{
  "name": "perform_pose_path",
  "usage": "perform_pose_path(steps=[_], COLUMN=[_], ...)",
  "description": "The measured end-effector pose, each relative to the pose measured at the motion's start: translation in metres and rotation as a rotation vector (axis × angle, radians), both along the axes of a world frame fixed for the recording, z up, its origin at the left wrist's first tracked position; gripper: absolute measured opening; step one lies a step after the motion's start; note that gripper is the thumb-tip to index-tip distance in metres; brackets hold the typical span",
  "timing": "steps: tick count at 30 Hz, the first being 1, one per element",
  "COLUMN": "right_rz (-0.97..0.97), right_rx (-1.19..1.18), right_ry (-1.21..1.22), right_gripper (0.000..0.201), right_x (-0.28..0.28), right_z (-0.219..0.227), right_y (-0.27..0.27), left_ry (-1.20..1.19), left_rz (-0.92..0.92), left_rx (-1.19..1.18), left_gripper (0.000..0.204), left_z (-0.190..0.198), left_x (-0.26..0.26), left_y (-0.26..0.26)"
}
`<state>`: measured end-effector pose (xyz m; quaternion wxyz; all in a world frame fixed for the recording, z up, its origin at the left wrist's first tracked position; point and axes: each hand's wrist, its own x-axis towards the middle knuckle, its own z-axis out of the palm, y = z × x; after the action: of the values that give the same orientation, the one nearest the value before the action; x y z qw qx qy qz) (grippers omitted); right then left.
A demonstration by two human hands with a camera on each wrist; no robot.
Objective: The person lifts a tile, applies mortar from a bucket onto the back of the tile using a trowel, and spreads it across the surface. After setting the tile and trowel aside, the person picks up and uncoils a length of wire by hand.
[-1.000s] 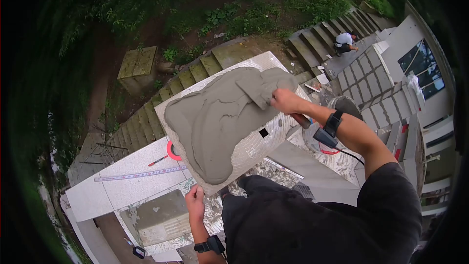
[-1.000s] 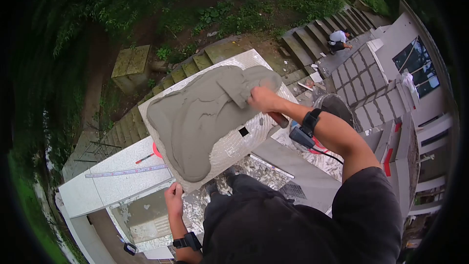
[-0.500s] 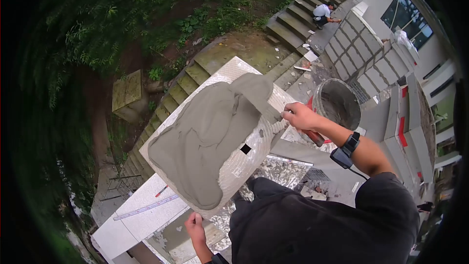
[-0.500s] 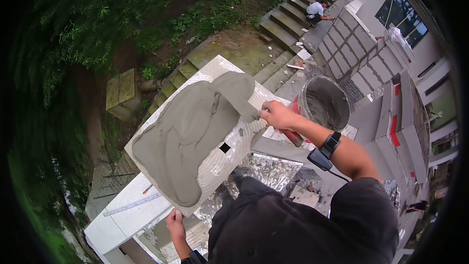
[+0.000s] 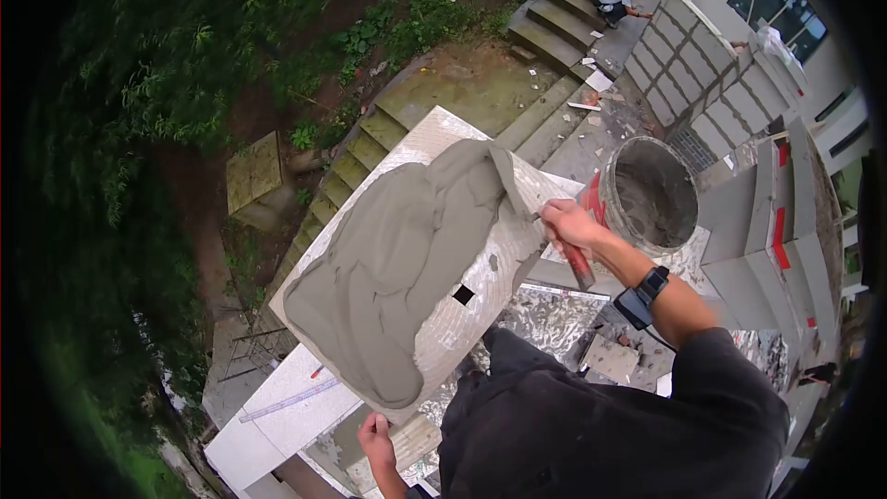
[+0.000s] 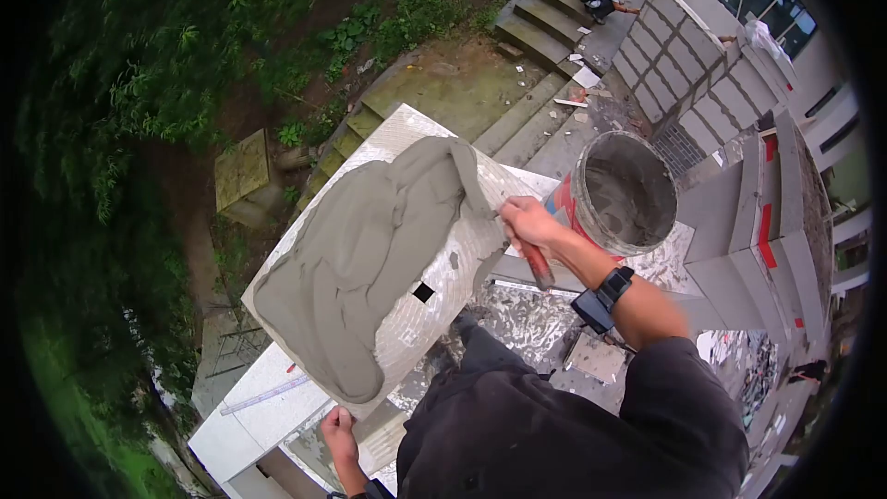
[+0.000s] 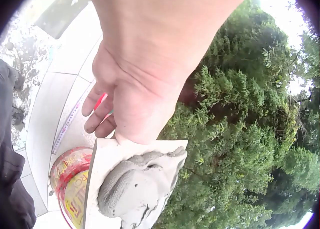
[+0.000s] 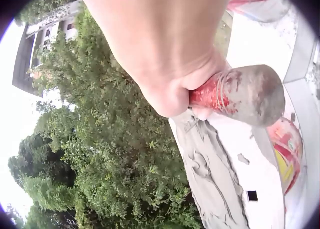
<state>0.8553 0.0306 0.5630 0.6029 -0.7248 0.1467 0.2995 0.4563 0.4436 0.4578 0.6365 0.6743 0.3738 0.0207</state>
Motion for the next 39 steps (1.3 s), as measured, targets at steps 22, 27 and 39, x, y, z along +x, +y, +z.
perform_pose_path(steps=[22,27,39], right_rz=[0.902,0.488,0.708], right_rx=[-0.965,-0.534,-0.291], right_ry=[-0.919,-0.382,-0.354], right_gripper=[0.035,0.036,0.033], right_x=[0.144,0.089,-0.007], right_z=[0.022,0.002,0.006], right_y=[0.047,0.083,0.21], left_ry=[0.043,0.028,-0.009], left_rz=[0.087,0.072,0.04], left_rx=[0.029,0.041,0.103], left_gripper=[0.021,0.027,0.019], left_z=[-0.003,0.004,0.005], left_x=[-0.004,0.002,-0.002], left_y=[-0.009,-0.011,-0.008])
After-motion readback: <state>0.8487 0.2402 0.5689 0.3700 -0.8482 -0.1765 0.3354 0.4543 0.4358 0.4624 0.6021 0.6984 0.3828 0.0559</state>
